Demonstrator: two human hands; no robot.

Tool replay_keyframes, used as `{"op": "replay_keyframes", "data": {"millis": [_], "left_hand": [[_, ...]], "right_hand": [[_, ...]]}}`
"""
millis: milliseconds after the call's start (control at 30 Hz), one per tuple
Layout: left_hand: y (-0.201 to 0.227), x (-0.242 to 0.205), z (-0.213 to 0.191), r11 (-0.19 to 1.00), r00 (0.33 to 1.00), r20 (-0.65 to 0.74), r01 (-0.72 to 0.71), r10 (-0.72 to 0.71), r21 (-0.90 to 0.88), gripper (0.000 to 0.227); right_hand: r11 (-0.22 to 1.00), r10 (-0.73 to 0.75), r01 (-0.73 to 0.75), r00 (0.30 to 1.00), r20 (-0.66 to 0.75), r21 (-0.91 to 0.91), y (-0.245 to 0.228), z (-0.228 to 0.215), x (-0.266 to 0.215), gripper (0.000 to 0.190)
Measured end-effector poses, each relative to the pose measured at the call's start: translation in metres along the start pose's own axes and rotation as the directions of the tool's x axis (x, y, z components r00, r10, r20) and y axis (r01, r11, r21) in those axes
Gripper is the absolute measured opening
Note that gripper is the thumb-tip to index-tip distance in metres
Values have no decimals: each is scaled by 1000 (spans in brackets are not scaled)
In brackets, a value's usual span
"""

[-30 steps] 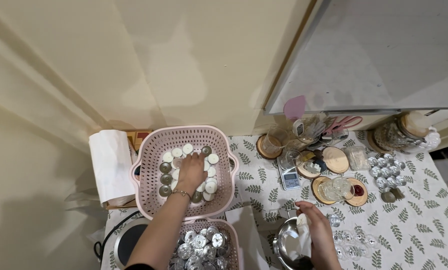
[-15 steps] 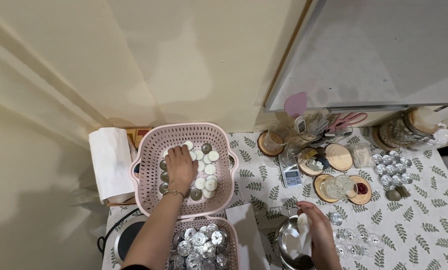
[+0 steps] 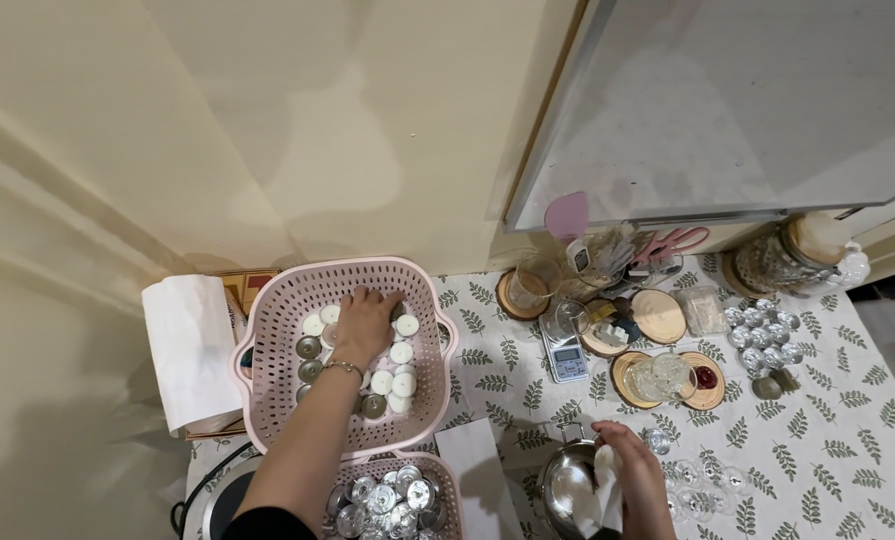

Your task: The person wipes small foil tealight cups with a paper tissue and sorts white tealight candles into a pink basket, moving items between baskets on the table. At the end they handle a small electric hot plate on the table.

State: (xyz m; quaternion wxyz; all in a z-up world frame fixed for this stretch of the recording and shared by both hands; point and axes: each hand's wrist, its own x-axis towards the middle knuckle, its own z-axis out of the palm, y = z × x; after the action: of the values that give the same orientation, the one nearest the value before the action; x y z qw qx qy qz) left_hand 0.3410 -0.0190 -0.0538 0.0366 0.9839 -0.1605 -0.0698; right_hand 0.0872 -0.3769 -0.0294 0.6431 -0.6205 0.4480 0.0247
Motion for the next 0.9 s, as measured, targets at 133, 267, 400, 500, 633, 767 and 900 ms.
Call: {"op": "replay_keyframes", "data": {"millis": [133,267,400,500,633,767,900], "left_hand": [[-5,11,10,994,998,35,-61,58,91,53],[-13,24,31,996,998,18,-59,58,69,37],[-13,18,17,996,992,-121,-38,28,-78,31],[-13,-1,-21,969,961,-276,-36,-33,-243,39],[-28,-47,-75,933,960,-240,50,-143,-356,45],[-48,-114,-74,940,941,-300,46,-154,-338,44],[-57,-171,-65,978,923,-362,55,-126,-200,43]], "right_hand": [[993,21,-25,999,36,115,19,-5,8,25],[975,96,-105,994,56,193,30,-2,11,24],[983,36,-53,995,96,176,51,-4,25,26],[983,49,-65,994,95,170,52,-7,25,25],[991,31,-43,994,104,124,31,-1,11,26],[997,-2,-6,995,101,81,4,12,-10,26],[990,-79,59,985,153,131,2,24,-11,27]]}}
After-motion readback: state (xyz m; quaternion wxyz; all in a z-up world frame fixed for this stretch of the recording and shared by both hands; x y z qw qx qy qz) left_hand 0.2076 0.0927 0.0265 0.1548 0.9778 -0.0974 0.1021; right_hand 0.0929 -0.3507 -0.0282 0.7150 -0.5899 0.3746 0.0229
